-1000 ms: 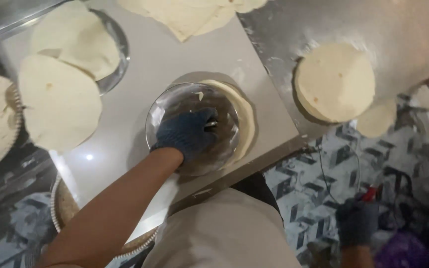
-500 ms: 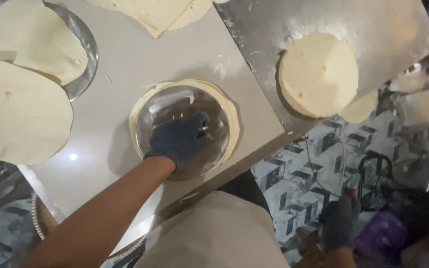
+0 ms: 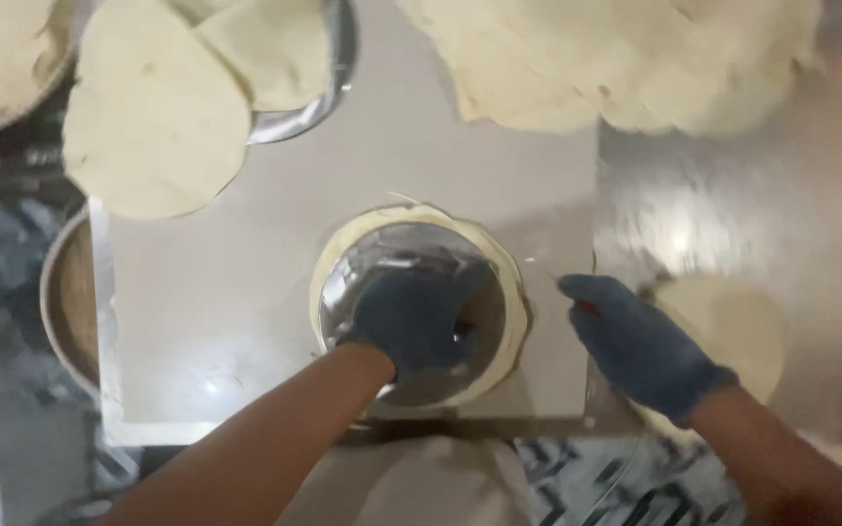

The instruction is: Cutting circular flatbreads from larger sheets using a metal template and stacking them.

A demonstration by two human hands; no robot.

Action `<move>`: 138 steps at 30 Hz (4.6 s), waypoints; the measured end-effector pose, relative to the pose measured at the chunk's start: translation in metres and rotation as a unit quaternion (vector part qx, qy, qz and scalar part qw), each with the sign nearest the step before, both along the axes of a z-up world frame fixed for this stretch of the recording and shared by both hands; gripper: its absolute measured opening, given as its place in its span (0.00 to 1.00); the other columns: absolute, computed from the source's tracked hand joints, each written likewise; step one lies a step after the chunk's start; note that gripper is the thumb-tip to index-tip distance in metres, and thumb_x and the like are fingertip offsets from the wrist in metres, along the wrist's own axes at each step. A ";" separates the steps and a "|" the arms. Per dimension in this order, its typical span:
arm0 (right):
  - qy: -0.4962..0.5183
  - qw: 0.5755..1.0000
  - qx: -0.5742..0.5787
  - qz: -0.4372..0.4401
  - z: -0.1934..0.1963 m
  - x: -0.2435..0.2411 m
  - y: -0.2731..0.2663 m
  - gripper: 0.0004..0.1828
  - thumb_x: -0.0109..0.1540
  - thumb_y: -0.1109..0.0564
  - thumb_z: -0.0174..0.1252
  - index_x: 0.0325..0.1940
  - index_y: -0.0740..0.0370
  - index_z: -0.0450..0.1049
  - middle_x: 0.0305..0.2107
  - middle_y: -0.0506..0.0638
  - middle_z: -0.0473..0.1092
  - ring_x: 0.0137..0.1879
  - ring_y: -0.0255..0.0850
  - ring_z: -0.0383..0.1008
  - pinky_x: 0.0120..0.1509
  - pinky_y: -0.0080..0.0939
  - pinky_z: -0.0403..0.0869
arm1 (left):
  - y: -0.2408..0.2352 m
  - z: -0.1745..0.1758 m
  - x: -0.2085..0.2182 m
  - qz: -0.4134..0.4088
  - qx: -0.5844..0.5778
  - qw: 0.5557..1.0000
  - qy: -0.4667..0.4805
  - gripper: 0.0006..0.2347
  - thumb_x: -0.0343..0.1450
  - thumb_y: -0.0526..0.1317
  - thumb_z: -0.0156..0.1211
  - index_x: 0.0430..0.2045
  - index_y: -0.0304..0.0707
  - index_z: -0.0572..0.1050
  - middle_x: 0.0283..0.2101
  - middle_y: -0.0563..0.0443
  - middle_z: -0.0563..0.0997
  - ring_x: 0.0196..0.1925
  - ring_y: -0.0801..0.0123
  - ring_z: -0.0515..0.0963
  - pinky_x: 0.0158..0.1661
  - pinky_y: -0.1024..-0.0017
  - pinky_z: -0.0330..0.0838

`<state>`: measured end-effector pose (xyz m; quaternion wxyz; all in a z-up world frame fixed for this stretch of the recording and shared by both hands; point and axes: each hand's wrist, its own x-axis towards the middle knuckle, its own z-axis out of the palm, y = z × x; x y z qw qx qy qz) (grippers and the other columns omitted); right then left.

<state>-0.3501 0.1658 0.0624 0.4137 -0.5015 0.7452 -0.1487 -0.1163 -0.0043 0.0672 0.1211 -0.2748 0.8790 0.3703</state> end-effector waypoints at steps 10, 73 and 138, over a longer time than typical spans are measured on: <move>0.139 0.843 0.177 0.489 0.038 0.080 -0.246 0.25 0.71 0.38 0.36 0.66 0.40 0.70 0.52 0.50 0.75 0.57 0.50 0.76 0.62 0.51 0.72 | -0.001 -0.024 -0.007 0.022 -0.023 0.998 -0.051 0.30 0.62 0.49 0.60 0.63 0.57 0.69 0.58 0.44 0.78 0.56 0.54 0.76 0.55 0.56 0.67; -0.164 0.748 0.265 -0.586 -0.002 0.243 -0.020 0.28 0.67 0.50 0.41 0.73 0.42 0.49 0.36 0.64 0.75 0.30 0.59 0.78 0.30 0.58 0.75 | -0.013 -0.005 -0.005 -0.108 0.024 0.990 -0.086 0.16 0.70 0.54 0.52 0.39 0.44 0.80 0.42 0.40 0.83 0.47 0.52 0.83 0.49 0.52 0.75; 0.140 0.931 0.304 0.144 -0.067 0.245 0.030 0.21 0.64 0.44 0.49 0.58 0.51 0.73 0.52 0.57 0.74 0.56 0.55 0.75 0.59 0.56 0.73 | 0.057 -0.047 0.021 0.083 -0.113 0.981 0.138 0.05 0.66 0.39 0.58 0.28 0.48 0.81 0.27 0.47 0.83 0.36 0.54 0.82 0.45 0.50 0.70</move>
